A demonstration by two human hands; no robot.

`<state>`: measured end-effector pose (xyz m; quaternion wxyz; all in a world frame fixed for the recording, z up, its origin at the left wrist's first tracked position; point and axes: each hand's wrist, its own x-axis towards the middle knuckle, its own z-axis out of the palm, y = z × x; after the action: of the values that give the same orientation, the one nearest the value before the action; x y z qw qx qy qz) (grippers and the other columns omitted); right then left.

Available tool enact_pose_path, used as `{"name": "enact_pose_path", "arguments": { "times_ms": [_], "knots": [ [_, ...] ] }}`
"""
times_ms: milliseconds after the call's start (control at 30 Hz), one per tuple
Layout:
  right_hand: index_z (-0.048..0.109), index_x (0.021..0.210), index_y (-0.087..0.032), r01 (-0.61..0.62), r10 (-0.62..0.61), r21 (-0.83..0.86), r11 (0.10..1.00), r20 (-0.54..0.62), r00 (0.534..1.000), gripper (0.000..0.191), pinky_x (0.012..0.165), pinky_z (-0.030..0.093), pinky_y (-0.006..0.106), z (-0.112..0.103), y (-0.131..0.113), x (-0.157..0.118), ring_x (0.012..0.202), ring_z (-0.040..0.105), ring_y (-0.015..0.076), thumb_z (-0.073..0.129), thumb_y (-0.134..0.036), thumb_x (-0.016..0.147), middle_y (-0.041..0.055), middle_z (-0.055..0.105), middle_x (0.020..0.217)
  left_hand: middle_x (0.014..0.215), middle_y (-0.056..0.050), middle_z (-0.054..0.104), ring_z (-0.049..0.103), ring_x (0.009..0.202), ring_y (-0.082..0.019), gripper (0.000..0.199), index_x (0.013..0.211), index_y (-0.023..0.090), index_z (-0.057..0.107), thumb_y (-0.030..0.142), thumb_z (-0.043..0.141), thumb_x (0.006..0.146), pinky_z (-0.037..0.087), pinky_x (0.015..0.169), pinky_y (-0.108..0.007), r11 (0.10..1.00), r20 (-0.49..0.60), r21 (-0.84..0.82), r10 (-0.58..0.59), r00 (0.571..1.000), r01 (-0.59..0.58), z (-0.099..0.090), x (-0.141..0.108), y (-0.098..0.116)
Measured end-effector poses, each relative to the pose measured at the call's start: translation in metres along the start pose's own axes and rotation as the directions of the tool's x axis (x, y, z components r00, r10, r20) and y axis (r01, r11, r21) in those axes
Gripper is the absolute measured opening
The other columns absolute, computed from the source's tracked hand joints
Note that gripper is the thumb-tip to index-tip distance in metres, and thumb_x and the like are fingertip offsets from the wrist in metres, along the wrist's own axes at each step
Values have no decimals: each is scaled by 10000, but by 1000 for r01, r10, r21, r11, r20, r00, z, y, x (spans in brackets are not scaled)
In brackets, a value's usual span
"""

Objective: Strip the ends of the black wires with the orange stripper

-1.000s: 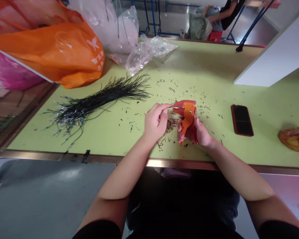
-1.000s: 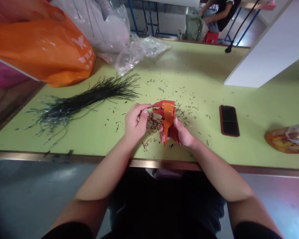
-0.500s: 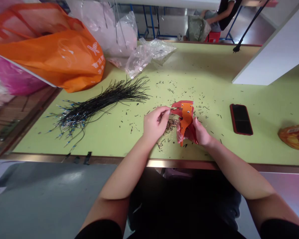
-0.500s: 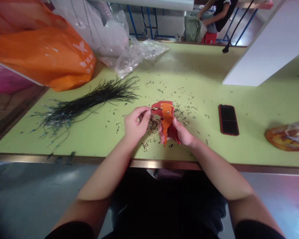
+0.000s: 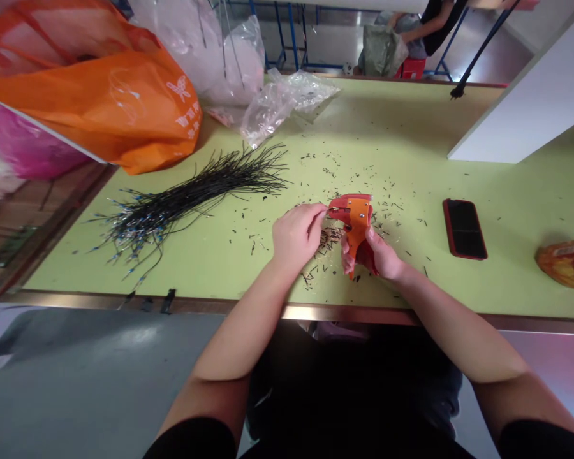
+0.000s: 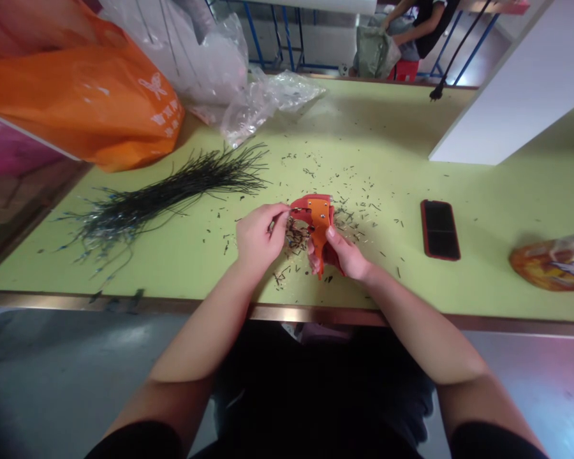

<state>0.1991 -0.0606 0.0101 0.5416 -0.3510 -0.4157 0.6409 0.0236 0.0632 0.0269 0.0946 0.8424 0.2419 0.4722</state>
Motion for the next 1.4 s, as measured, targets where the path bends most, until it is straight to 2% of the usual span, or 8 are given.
{"name": "enact_pose_path", "arguments": {
  "times_ms": [533,800,900,967,1033,1100,1167,1400],
  "knots": [
    [503,650,-234,49,-75,-135,990,-194,978,670,372,352,235,22,11,-5,366,368,88,668,-832,902,-96,406,461,764,8,800,694,606,-133,189,941,225,759,212,597,1037,485,590,-260,999,-33,-3,-43,999,43,-1,1,3],
    [543,699,-229,159,-213,-291,943,-164,963,643,434,393,271,26,10,-7,437,447,115,667,-825,903,-42,514,532,804,20,789,686,640,-124,191,974,232,717,230,550,1068,490,614,-273,987,-6,-86,-133,991,132,2,0,0],
    [553,744,-252,302,-382,-330,894,-210,900,591,463,438,312,27,-3,-13,483,496,151,684,-809,891,-22,535,599,790,29,765,642,610,-108,224,973,238,673,337,536,1120,467,580,-286,971,-96,-98,-225,970,216,1,4,-28],
    [562,797,-275,423,-521,-324,846,-338,784,579,547,507,368,26,-16,-18,542,502,182,667,-840,871,-19,504,642,782,41,739,638,640,-90,290,1008,233,637,436,491,1154,459,591,-274,948,-201,-97,-317,927,303,-1,8,-51],
    [565,861,-289,433,-511,-273,859,-440,738,538,622,544,402,24,-26,-20,585,490,199,637,-821,898,-21,465,668,786,46,718,658,681,-66,390,1029,214,627,517,421,1165,458,626,-249,934,-233,-88,-358,904,347,-2,10,-65],
    [587,892,-280,404,-447,-195,894,-456,769,523,660,559,410,20,-30,-18,632,512,206,640,-800,903,-5,484,707,816,33,753,604,602,-73,365,1049,209,670,517,496,1140,426,580,-267,934,-155,-66,-358,921,352,1,10,-62],
    [609,915,-266,332,-347,-109,937,-411,843,525,692,574,414,16,-27,-13,686,559,217,668,-787,888,10,521,737,836,22,783,537,516,-83,270,1052,220,717,441,574,1110,404,541,-290,954,-74,-35,-301,951,299,6,7,-46],
    [639,961,-242,138,-146,-48,989,-225,963,663,681,576,373,17,-7,-3,808,682,252,606,-897,864,55,645,816,835,-13,786,645,652,-124,169,1011,224,780,280,628,1059,451,630,-278,997,-21,38,-74,997,74,11,1,0]
  ]
}}
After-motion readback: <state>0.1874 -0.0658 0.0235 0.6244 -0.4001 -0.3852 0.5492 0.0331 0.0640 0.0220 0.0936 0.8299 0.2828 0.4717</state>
